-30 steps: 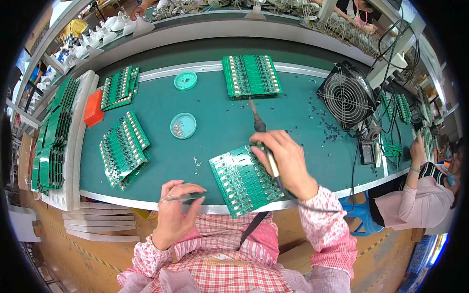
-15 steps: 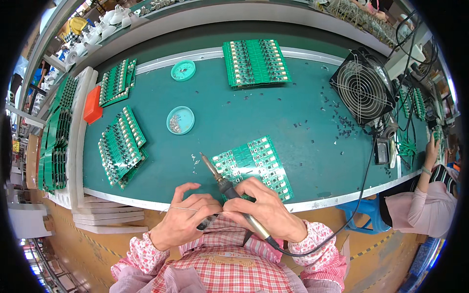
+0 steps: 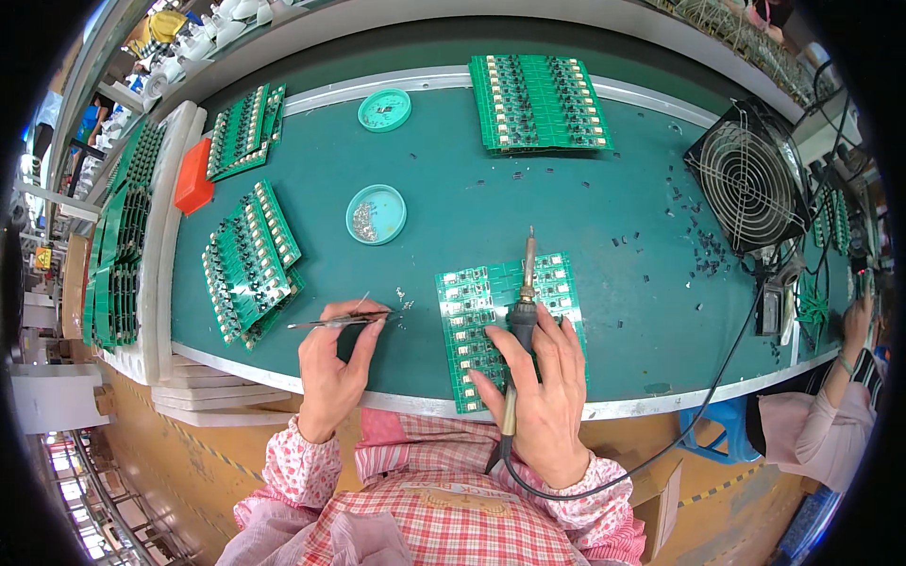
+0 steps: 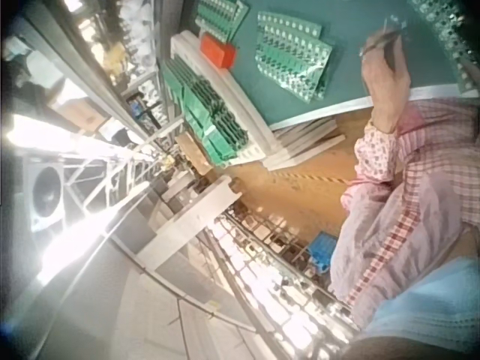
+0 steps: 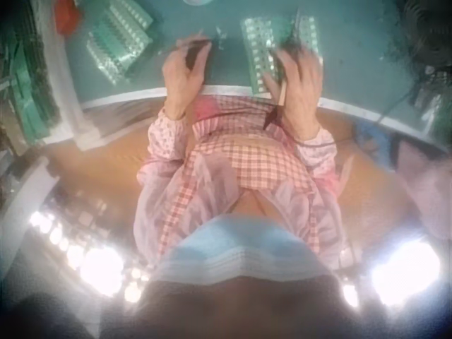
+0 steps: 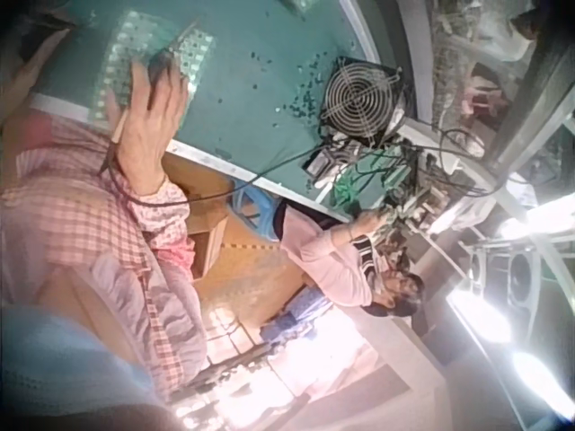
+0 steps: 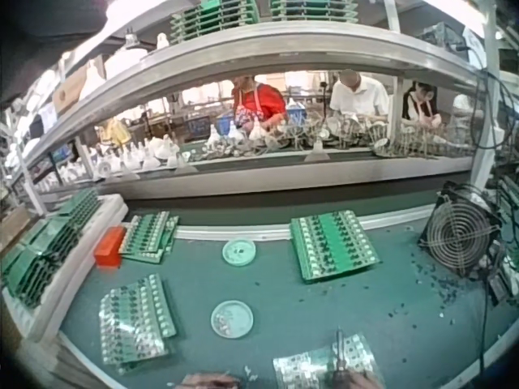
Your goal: The person solders components onto circuit boards using a soldering iron, tweezers, and solder wire, and stacks and rearranges the boards on the workbench.
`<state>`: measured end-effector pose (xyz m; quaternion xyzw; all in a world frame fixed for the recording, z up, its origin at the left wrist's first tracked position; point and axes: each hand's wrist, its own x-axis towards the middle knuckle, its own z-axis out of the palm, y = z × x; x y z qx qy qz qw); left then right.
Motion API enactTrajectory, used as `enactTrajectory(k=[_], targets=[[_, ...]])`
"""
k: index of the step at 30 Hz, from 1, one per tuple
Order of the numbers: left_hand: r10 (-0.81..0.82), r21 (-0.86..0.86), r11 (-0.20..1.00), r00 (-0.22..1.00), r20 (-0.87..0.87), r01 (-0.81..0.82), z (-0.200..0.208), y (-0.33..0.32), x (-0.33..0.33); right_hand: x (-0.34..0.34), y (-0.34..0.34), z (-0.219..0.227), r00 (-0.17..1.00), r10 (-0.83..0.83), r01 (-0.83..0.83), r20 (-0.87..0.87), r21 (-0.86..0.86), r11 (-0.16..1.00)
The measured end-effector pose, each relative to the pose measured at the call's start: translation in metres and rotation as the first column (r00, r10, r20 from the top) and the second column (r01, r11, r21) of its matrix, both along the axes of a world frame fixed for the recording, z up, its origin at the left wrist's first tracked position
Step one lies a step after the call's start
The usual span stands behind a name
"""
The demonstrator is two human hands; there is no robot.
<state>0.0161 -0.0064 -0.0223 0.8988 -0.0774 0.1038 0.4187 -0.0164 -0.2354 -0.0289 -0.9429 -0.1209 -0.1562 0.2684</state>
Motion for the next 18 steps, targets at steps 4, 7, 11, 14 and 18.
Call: enactTrajectory(k=[4, 7, 11, 14, 18], targets=[[-0.035, 0.008, 0.999, 0.999, 0.038, 0.034, -0.0075, 0.0019, 0.0019, -0.0013, -0.0025, -0.0031, 1.0, -0.009, 0.009, 0.005, 0.04, 0.999], [-0.035, 0.021, 0.999, 0.999, 0.033, 0.034, -0.0085, 0.0037, 0.0011, -0.0008, -0.0012, -0.003, 1.0, -0.011, 0.01, 0.01, 0.03, 0.999], [-0.046, 0.007, 0.999, 0.998, 0.041, 0.046, -0.011, 0.0052, 0.0003, -0.0007, -0.002, -0.0031, 1.0, -0.007, 0.007, 0.005, 0.035, 0.999], [-0.05, 0.022, 0.999, 0.997, 0.055, 0.049, -0.0109, 0.0043, 0.0006, -0.0004, -0.0026, -0.0037, 1.0, -0.012, 0.012, 0.003, 0.029, 0.999], [-0.043, 0.033, 0.999, 0.997, 0.063, 0.041, -0.0105, 0.003, 0.0009, -0.0004, -0.003, -0.003, 1.0, -0.003, 0.003, -0.001, 0.031, 1.0]])
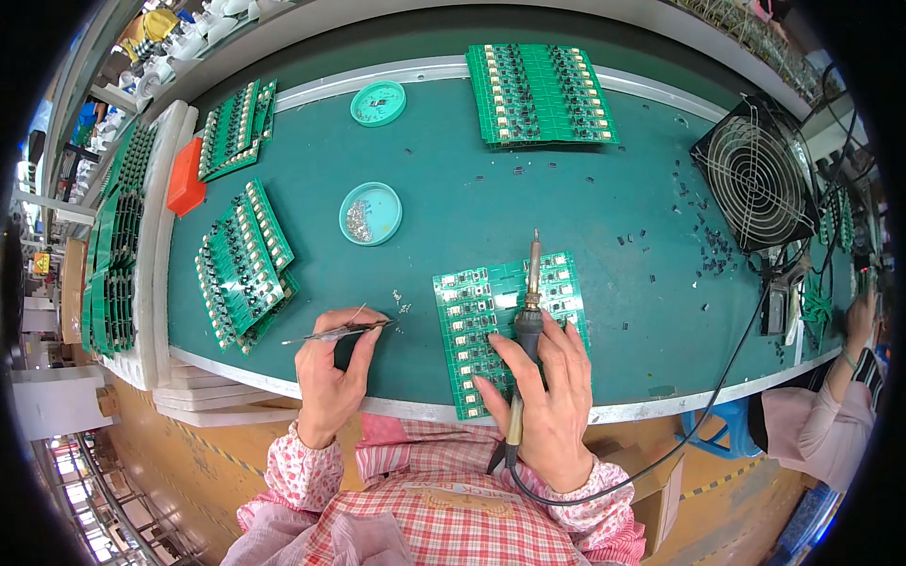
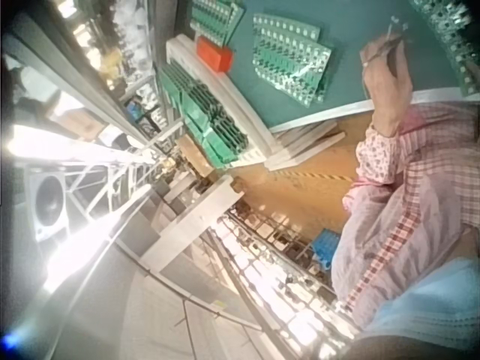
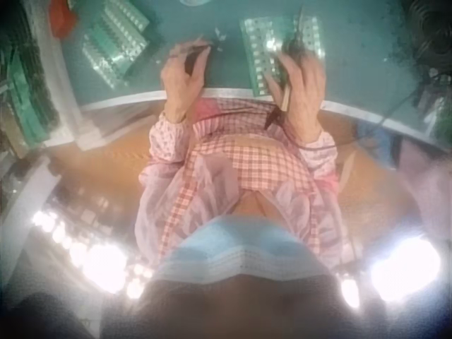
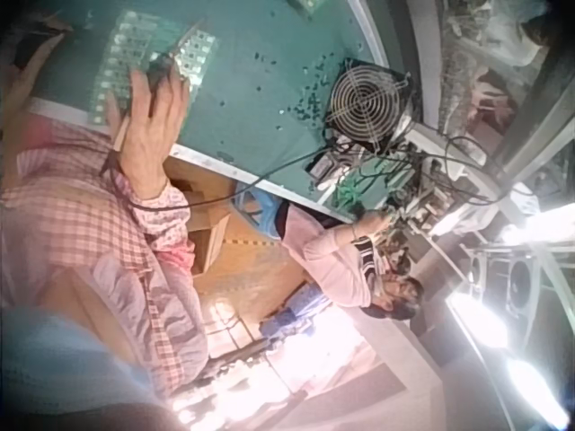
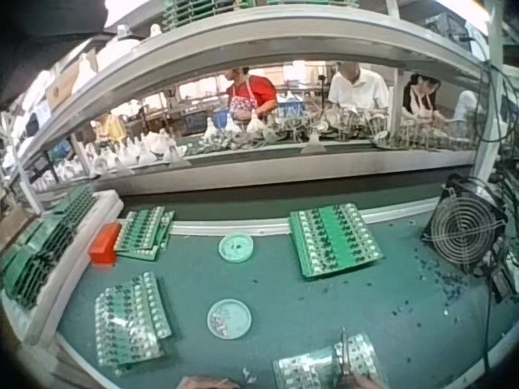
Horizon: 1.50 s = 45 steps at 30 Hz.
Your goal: The person solders components onto circuit boards using a soldering iron, tweezers, and solder wire, and stacks and rearranges the boards on the workbench.
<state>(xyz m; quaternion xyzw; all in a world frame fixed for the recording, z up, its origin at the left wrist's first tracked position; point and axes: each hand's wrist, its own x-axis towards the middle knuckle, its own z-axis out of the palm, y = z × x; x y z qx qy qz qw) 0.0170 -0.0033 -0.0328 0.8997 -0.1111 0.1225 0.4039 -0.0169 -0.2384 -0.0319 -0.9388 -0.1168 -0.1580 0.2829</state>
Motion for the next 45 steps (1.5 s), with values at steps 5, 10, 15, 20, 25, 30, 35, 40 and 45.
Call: enactTrajectory(k=[5, 10, 15, 20, 25, 30, 35, 40, 45], targets=[[0.072, -0.085, 0.993, 0.993, -0.095, -0.081, 0.003, -0.004, -0.002, 0.0, 0.0, 0.001, 1.0, 0.004, -0.004, 0.004, 0.005, 1.0], [0.075, -0.075, 0.994, 0.994, -0.076, -0.081, 0.003, -0.004, -0.002, 0.0, 0.001, 0.001, 1.0, 0.005, -0.005, 0.003, 0.012, 1.0], [0.017, 0.041, 0.999, 0.999, 0.031, -0.018, 0.001, -0.002, 0.0, 0.0, 0.0, 0.001, 1.0, 0.006, -0.006, 0.006, 0.009, 1.0], [0.014, 0.047, 0.999, 0.999, 0.045, -0.016, 0.003, -0.004, 0.001, 0.0, 0.001, 0.002, 1.0, 0.001, -0.001, 0.014, 0.002, 1.0], [0.025, 0.041, 0.999, 0.999, 0.048, -0.027, 0.003, -0.005, -0.001, 0.0, 0.001, 0.001, 1.0, 0.003, -0.003, 0.013, 0.0, 1.0], [0.078, -0.002, 0.997, 0.997, -0.025, -0.078, 0.007, -0.01, -0.001, -0.001, 0.0, 0.0, 1.0, -0.007, 0.007, 0.03, -0.006, 1.0], [0.036, -0.035, 0.999, 0.999, 0.013, -0.036, 0.006, -0.017, 0.002, -0.005, -0.001, 0.001, 1.0, 0.001, -0.001, 0.023, -0.022, 1.0], [-0.058, -0.041, 0.997, 0.998, 0.03, 0.059, 0.011, -0.039, 0.015, -0.008, -0.003, 0.004, 1.0, 0.025, -0.025, -0.003, -0.032, 0.999], [-0.041, -0.057, 0.997, 0.999, 0.026, 0.042, 0.004, -0.048, 0.025, -0.007, -0.007, 0.009, 0.999, 0.034, -0.034, -0.009, 0.066, 0.997]])
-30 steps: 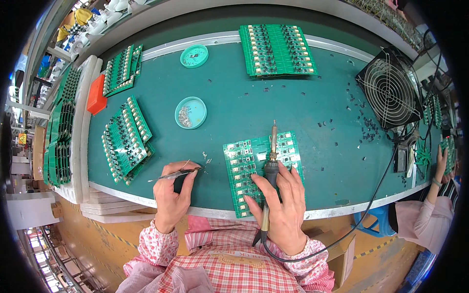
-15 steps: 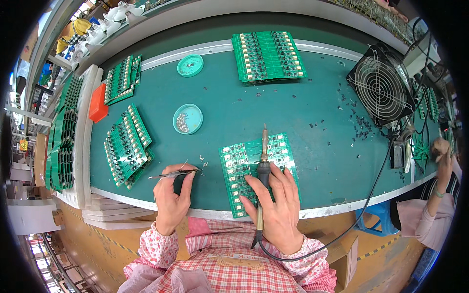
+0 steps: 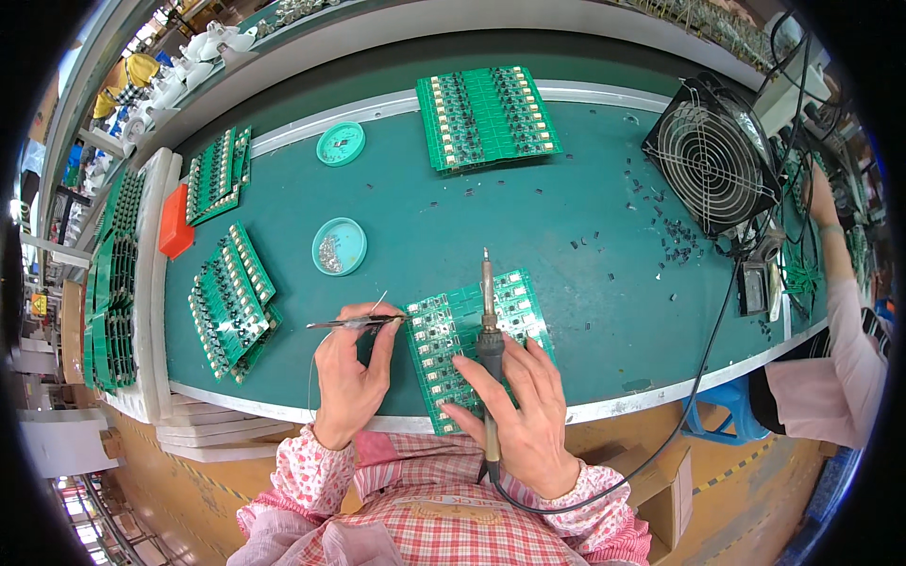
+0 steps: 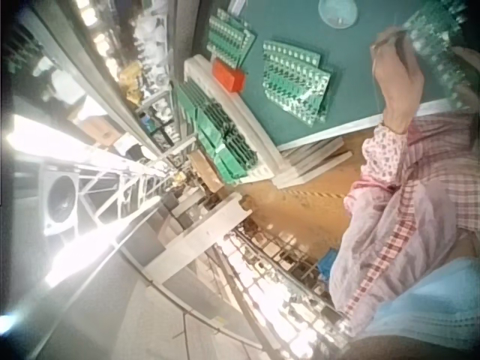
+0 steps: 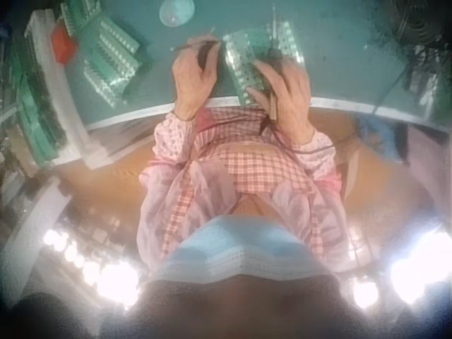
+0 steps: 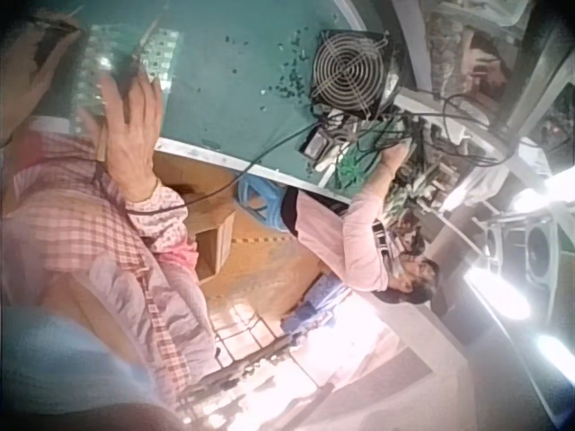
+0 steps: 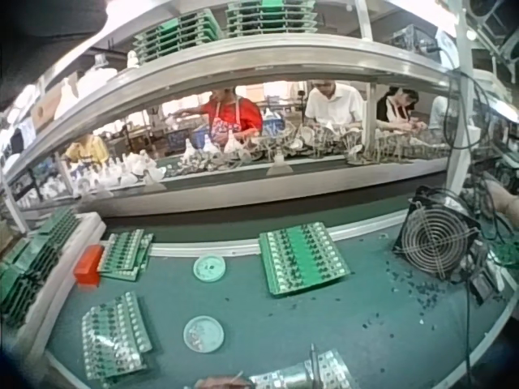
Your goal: The person solders components onto circuit boards using a soldering iron, tweezers, and solder wire, and stacks and rearranges the boards on the workbench.
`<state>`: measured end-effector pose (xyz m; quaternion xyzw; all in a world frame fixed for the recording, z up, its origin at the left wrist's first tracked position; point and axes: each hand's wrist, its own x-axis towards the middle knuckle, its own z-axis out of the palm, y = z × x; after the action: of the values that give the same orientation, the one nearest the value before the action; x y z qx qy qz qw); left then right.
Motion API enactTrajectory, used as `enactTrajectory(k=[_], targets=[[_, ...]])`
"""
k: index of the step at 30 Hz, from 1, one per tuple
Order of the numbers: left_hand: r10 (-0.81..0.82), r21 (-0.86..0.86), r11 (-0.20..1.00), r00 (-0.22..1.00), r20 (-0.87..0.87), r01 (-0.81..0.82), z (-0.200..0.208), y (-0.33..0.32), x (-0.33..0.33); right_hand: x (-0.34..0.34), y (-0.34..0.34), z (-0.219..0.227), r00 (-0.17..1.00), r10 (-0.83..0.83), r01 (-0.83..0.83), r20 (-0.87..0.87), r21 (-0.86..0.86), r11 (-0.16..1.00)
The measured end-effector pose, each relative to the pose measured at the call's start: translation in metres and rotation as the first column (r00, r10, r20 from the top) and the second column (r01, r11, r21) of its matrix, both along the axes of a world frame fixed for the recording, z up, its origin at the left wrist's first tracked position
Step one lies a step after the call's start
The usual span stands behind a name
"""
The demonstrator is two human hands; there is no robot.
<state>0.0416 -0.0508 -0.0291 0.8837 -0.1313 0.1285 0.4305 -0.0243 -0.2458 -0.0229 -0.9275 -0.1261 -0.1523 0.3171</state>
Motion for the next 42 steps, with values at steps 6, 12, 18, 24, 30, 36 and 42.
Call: enactTrajectory(k=[6, 12, 18, 24, 30, 36, 42], targets=[[0.0, 0.041, 0.999, 1.0, -0.003, 0.0, 0.0, -0.002, 0.003, 0.003, -0.01, -0.005, 0.986, -0.008, -0.001, 0.168, 0.054, 0.999], [-0.014, 0.066, 0.998, 1.0, 0.013, 0.013, 0.0, -0.003, 0.004, 0.007, -0.013, -0.006, 0.971, 0.024, -0.051, 0.237, 0.108, 0.993], [-0.027, 0.082, 0.996, 0.999, 0.026, 0.025, 0.001, -0.002, 0.004, 0.007, -0.013, 0.001, 0.984, 0.006, -0.044, 0.18, 0.206, 0.978], [-0.03, 0.086, 0.996, 0.999, 0.028, 0.028, 0.001, -0.004, 0.006, 0.018, -0.008, 0.002, 0.987, -0.016, -0.085, 0.159, 0.611, 0.787], [-0.031, 0.096, 0.995, 0.999, 0.045, 0.027, 0.0, -0.002, 0.004, 0.025, 0.001, 0.001, 0.997, 0.029, -0.077, 0.074, 0.794, 0.603], [-0.025, 0.064, 0.998, 0.999, 0.043, 0.022, 0.0, -0.003, 0.004, 0.025, 0.0, -0.001, 0.995, 0.07, -0.096, 0.067, 0.762, 0.64], [-0.035, 0.085, 0.996, 0.999, 0.037, 0.032, 0.001, -0.003, 0.005, 0.027, 0.001, 0.0, 0.994, 0.083, -0.111, 0.076, 0.762, 0.638]])
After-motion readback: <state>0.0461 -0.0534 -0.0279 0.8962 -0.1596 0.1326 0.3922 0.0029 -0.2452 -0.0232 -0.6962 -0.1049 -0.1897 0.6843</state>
